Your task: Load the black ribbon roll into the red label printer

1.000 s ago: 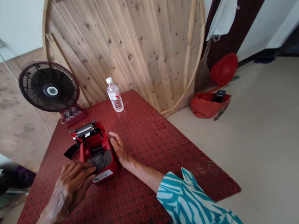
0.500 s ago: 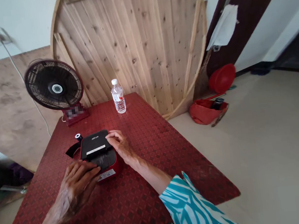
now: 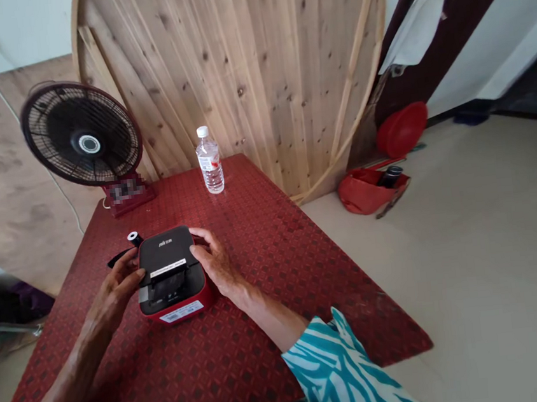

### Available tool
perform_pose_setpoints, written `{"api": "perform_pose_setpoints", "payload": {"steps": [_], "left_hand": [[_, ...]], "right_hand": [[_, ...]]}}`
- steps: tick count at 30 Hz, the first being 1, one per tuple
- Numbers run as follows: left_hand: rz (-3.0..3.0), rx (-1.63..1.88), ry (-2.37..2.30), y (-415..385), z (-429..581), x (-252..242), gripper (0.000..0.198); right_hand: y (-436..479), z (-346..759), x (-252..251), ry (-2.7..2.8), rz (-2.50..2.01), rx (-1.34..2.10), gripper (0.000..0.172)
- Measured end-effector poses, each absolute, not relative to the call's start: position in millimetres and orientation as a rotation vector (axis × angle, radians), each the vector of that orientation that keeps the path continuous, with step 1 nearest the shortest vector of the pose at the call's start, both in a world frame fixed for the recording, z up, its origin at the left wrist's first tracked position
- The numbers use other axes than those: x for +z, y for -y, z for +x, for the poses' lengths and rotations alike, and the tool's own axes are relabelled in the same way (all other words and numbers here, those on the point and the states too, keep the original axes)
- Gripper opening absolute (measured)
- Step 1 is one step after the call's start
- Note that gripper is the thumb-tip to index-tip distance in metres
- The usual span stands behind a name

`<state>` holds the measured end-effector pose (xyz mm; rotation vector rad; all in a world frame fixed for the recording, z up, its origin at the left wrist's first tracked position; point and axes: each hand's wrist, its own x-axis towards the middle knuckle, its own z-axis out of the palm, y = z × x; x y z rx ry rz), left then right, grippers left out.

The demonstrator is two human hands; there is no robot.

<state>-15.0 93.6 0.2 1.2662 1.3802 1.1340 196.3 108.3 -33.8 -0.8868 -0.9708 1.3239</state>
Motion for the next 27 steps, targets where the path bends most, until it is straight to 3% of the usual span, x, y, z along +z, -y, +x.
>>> {"api": "perform_pose_setpoints", "payload": {"steps": [16, 27], "left_hand": [[1.144, 1.080, -1.212, -71, -25, -15, 0.068], [1.205, 1.023, -1.166, -73, -31, -17, 0.076]], "right_hand": [[-114, 194, -86, 0.982, -0.928, 1.245, 0.040], [-111, 196, -81, 0.966, -0.943, 1.264, 0.036]]}}
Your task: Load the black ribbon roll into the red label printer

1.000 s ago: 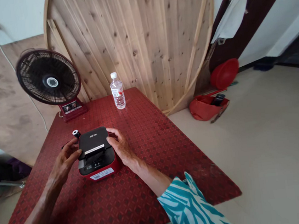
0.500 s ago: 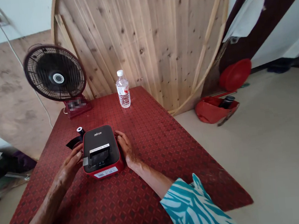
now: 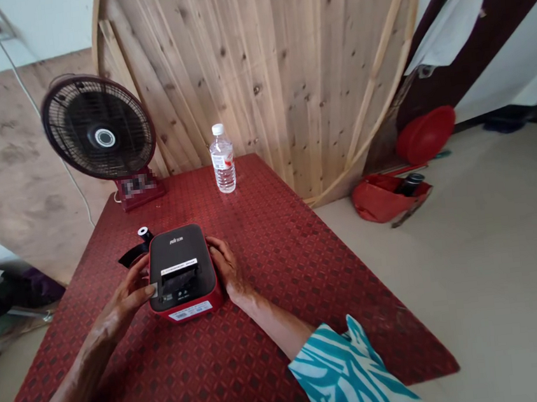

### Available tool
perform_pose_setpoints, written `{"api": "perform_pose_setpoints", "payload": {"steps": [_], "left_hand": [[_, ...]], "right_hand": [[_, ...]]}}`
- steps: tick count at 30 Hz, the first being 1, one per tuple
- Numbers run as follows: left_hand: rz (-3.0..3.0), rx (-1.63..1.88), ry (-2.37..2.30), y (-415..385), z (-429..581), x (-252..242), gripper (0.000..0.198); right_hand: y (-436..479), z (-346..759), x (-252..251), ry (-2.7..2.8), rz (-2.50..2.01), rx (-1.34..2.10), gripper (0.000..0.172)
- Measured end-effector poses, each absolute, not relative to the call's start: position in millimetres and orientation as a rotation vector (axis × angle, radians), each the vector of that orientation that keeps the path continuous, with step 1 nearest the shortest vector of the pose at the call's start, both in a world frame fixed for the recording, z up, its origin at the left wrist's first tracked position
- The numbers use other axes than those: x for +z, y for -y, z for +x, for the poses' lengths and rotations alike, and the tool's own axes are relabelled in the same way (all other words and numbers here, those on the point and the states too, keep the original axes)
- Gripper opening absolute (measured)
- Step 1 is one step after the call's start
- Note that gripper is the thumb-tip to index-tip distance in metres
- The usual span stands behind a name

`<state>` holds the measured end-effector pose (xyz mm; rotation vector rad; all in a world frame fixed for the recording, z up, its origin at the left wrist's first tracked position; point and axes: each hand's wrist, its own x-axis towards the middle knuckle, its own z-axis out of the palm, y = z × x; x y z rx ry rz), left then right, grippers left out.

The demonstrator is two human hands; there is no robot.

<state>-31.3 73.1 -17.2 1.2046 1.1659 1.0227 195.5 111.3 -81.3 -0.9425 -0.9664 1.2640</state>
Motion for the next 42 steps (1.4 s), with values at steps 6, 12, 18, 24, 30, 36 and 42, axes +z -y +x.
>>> {"api": "perform_pose_setpoints", "payload": {"steps": [6, 12, 18, 24, 30, 36, 42], "left_hand": [[0.965, 1.027, -1.103, -73, -24, -23, 0.086], [0.946, 1.030, -1.028, -72, -22, -28, 0.080], [0.992, 1.028, -1.028, -75, -26, -33, 0.086], [1.123, 1.080, -1.158, -68, -23, -23, 0.076], [1.376, 1.396, -1.498, -100, -66, 14, 0.052], [1.451, 1.203, -1.594, -186, -107, 30, 0.051], [1.557, 0.798, -1.438, -216, -87, 12, 0.048]], "right_hand": [[-110, 195, -80, 0.955, -0.951, 1.272, 0.035], [-107, 193, -79, 0.939, -0.956, 1.251, 0.035], [-106, 195, -76, 0.958, -0.962, 1.236, 0.038], [-110, 195, -84, 0.981, -0.938, 1.241, 0.038], [-111, 195, -86, 0.981, -0.933, 1.228, 0.039], [-108, 197, -75, 0.990, -0.952, 1.231, 0.039], [-108, 200, -73, 1.034, -0.993, 1.219, 0.037]]}}
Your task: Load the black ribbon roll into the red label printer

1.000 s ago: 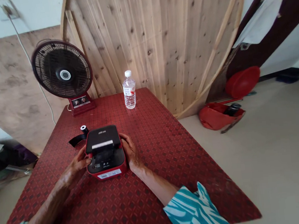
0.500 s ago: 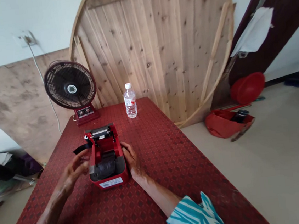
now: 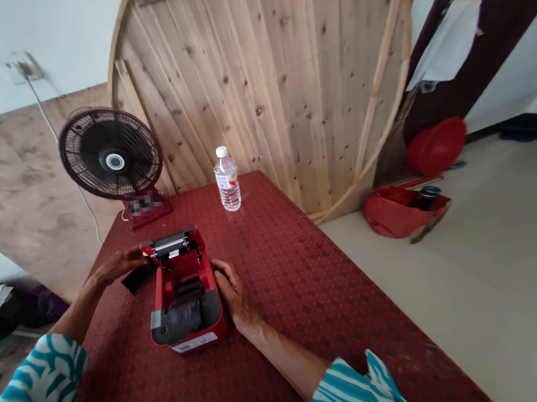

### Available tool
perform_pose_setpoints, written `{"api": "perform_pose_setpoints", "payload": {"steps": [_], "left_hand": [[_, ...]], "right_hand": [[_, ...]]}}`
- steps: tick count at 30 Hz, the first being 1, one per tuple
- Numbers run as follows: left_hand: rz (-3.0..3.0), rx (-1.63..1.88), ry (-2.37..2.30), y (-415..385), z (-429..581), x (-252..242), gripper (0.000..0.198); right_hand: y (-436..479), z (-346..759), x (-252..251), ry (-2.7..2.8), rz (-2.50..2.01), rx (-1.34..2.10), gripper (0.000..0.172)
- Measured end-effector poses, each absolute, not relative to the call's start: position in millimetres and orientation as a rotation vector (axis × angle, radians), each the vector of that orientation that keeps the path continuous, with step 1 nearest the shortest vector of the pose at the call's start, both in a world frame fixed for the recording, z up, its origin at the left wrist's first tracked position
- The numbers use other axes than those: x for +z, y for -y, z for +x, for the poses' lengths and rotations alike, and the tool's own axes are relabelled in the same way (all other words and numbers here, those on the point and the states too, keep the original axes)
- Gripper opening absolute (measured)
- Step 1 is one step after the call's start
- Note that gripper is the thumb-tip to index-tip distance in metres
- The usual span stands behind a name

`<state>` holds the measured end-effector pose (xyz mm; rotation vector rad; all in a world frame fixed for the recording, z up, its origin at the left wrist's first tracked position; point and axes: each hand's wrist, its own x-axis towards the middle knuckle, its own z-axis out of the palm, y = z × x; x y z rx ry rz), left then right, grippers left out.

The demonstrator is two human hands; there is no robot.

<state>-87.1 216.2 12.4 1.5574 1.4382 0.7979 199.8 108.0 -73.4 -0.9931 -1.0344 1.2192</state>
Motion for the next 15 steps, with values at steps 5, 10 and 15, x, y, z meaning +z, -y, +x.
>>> {"api": "perform_pose_setpoints", "payload": {"steps": [5, 10, 15], "left_hand": [[1.541, 0.822, -1.407, -217, -83, -8, 0.052], [1.489, 0.954, -1.356, -183, -104, 0, 0.061], [1.456, 0.997, -1.205, -130, -116, 15, 0.066]], "right_hand": [[-112, 198, -77, 1.064, -0.993, 1.212, 0.036], [-114, 198, -80, 1.062, -0.977, 1.205, 0.036], [-114, 198, -81, 1.045, -0.955, 1.225, 0.037]]}}
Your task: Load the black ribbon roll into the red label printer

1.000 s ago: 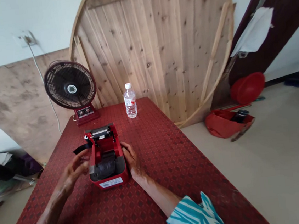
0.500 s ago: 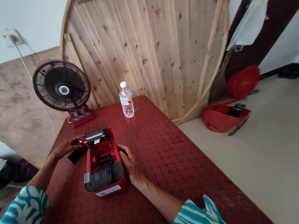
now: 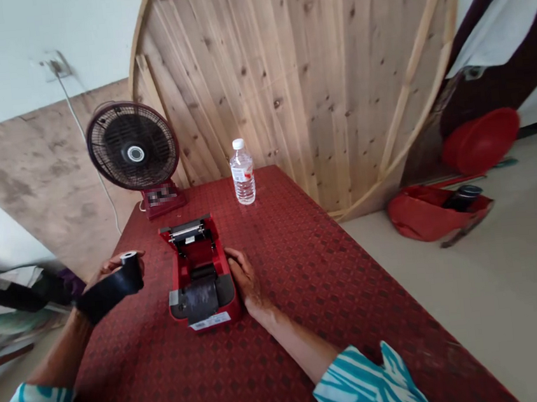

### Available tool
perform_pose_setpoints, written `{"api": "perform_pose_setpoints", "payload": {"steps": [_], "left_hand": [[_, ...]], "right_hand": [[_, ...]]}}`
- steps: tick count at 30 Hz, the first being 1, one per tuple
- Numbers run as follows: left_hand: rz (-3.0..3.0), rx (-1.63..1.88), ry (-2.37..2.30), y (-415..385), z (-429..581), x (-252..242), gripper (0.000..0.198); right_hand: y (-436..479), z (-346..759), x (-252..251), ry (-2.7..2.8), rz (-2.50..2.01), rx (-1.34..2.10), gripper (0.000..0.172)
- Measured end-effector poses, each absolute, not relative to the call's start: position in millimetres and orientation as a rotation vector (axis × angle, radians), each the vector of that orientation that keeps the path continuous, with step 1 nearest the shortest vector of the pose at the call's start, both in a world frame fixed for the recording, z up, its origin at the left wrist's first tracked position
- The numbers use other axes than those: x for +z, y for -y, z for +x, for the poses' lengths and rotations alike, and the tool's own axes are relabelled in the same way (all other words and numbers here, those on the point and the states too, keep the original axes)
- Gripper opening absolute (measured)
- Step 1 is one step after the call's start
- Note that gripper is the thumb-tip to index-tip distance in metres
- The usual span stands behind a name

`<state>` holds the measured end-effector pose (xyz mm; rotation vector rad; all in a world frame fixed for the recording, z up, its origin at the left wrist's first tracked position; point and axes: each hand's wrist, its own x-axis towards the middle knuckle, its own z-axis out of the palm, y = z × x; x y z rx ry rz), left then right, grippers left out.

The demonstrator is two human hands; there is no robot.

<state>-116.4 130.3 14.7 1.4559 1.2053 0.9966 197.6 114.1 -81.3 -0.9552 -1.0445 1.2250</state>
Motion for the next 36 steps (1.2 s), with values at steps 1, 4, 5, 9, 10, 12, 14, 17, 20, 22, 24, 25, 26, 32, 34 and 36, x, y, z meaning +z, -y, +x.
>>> {"api": "perform_pose_setpoints", "payload": {"steps": [1, 4, 5, 9, 10, 12, 14, 17, 20, 22, 24, 25, 26, 32, 34, 36], "left_hand": [[1.457, 1.010, -1.154, -122, -114, 17, 0.066], [1.453, 0.982, -1.018, -101, -93, 28, 0.062], [1.448, 0.948, -0.982, -96, -83, 34, 0.060], [1.446, 0.824, -0.913, -79, -40, 61, 0.054], [1.454, 0.811, -0.907, -76, -32, 66, 0.053], [1.464, 0.804, -0.909, -74, -23, 70, 0.051], [1.455, 0.848, -0.917, -76, -25, 66, 0.050], [1.408, 0.955, -0.910, -85, -45, 47, 0.051], [1.352, 1.093, -0.970, -100, -71, 27, 0.045], [1.325, 1.180, -1.046, -116, -84, 18, 0.043], [1.324, 1.234, -1.139, -135, -91, 10, 0.045], [1.329, 1.247, -1.181, -146, -93, 6, 0.047], [1.334, 1.254, -1.215, -157, -93, 1, 0.049], [1.341, 1.200, -1.303, -200, -87, -33, 0.059], [1.356, 1.174, -1.331, -201, -87, -37, 0.059], [1.384, 1.136, -1.357, -200, -90, -34, 0.059]], "right_hand": [[-114, 197, -81, 1.035, -0.954, 1.228, 0.037], [-113, 194, -81, 1.012, -0.960, 1.220, 0.036], [-113, 194, -80, 1.009, -0.961, 1.211, 0.037], [-112, 194, -81, 1.028, -0.965, 1.192, 0.037], [-112, 194, -81, 1.032, -0.968, 1.192, 0.037], [-113, 195, -81, 1.038, -0.970, 1.194, 0.036], [-113, 196, -81, 1.048, -0.963, 1.198, 0.036], [-114, 197, -81, 1.059, -0.947, 1.203, 0.035], [-114, 198, -80, 1.057, -0.948, 1.208, 0.034], [-113, 198, -80, 1.055, -0.959, 1.212, 0.035], [-113, 198, -79, 1.050, -0.969, 1.213, 0.035], [-113, 198, -79, 1.048, -0.972, 1.212, 0.035], [-113, 198, -79, 1.047, -0.973, 1.210, 0.035], [-112, 197, -77, 1.040, -0.988, 1.216, 0.035], [-111, 197, -76, 1.035, -0.992, 1.219, 0.034], [-111, 197, -76, 1.031, -0.994, 1.221, 0.033]]}}
